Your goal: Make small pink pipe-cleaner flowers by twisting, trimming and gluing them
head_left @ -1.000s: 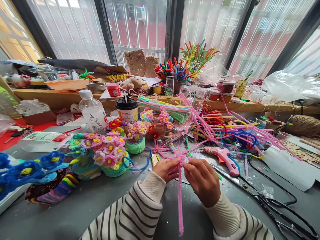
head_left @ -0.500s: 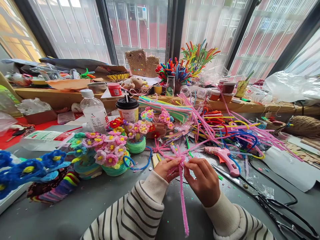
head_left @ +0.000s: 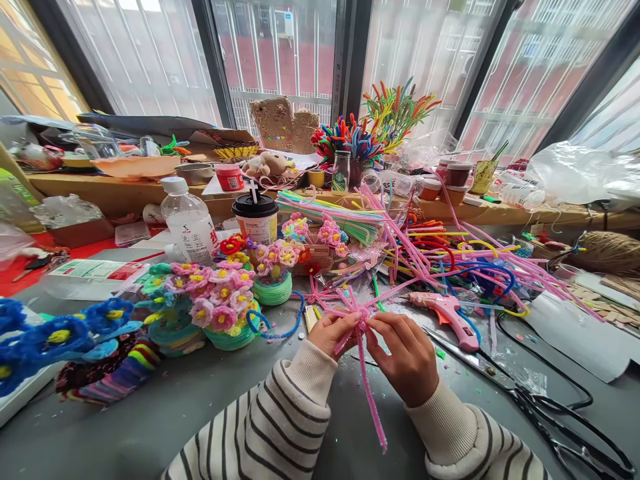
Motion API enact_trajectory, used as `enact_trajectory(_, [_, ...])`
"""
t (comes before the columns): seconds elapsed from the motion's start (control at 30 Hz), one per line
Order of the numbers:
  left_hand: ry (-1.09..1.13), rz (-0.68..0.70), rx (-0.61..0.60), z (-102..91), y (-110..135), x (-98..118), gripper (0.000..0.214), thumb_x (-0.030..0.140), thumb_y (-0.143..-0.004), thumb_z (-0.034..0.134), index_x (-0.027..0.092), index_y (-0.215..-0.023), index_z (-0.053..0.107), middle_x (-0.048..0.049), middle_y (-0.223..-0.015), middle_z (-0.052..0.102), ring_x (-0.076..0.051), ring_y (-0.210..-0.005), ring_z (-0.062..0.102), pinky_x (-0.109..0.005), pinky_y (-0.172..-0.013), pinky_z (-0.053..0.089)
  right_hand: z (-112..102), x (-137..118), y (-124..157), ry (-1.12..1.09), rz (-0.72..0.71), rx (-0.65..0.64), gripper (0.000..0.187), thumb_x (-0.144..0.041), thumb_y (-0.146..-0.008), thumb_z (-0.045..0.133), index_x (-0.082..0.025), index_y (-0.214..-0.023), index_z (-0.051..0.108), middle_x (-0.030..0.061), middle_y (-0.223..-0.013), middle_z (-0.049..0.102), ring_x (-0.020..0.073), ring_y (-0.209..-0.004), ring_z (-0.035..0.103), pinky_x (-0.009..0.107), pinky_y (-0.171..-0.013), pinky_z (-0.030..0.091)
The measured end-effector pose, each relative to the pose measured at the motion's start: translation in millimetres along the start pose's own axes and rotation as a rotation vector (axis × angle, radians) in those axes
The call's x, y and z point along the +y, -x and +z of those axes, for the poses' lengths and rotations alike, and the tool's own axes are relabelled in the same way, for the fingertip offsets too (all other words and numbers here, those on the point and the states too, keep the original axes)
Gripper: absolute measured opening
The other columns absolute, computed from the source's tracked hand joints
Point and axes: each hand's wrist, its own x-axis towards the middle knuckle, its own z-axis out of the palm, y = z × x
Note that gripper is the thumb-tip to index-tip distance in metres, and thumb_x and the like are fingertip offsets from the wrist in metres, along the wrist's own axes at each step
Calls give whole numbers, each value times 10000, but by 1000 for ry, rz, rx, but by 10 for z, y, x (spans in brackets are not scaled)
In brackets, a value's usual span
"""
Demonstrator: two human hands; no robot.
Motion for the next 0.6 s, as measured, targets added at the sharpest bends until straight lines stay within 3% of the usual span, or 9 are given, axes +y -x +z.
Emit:
enact_trajectory(0.2, [-40,139,-21,-44,-69,-56,245,218,-388,733,117,-534,565,28,-473,581,-68,-453,531,-175,-487,422,1,-4,18,26,-35,-10,117,-93,-661,553,-154,-761,561,43,-678,603,149,-640,532,288,-604,436])
enact_trajectory(0.33, [-95,281,10,-43,-87,-79,260,230,-350,740,109,-512,577,24,-475,582,-63,-469,522,-166,-489,425,23,-27,48,-11,21,-33,83,-97,-672,530,-151,-730,554,44,-664,580,146,-644,515,280,-602,423])
enact_trajectory(0.43, [-144,366,20,-20,-65,-89,242,238,-376,729,110,-514,577,27,-473,571,-68,-474,515,-172,-481,435,46,-52,59,-87,109,-51,58,-109,-683,507,-155,-699,539,42,-661,548,144,-654,495,270,-604,410])
enact_trajectory(0.6, [-317,527,61,-5,-17,-107,149,209,-491,675,120,-538,566,24,-482,550,-72,-473,495,-184,-484,426,43,-96,40,-262,378,-143,93,-153,-713,443,-168,-625,471,5,-599,453,117,-572,436,238,-530,364])
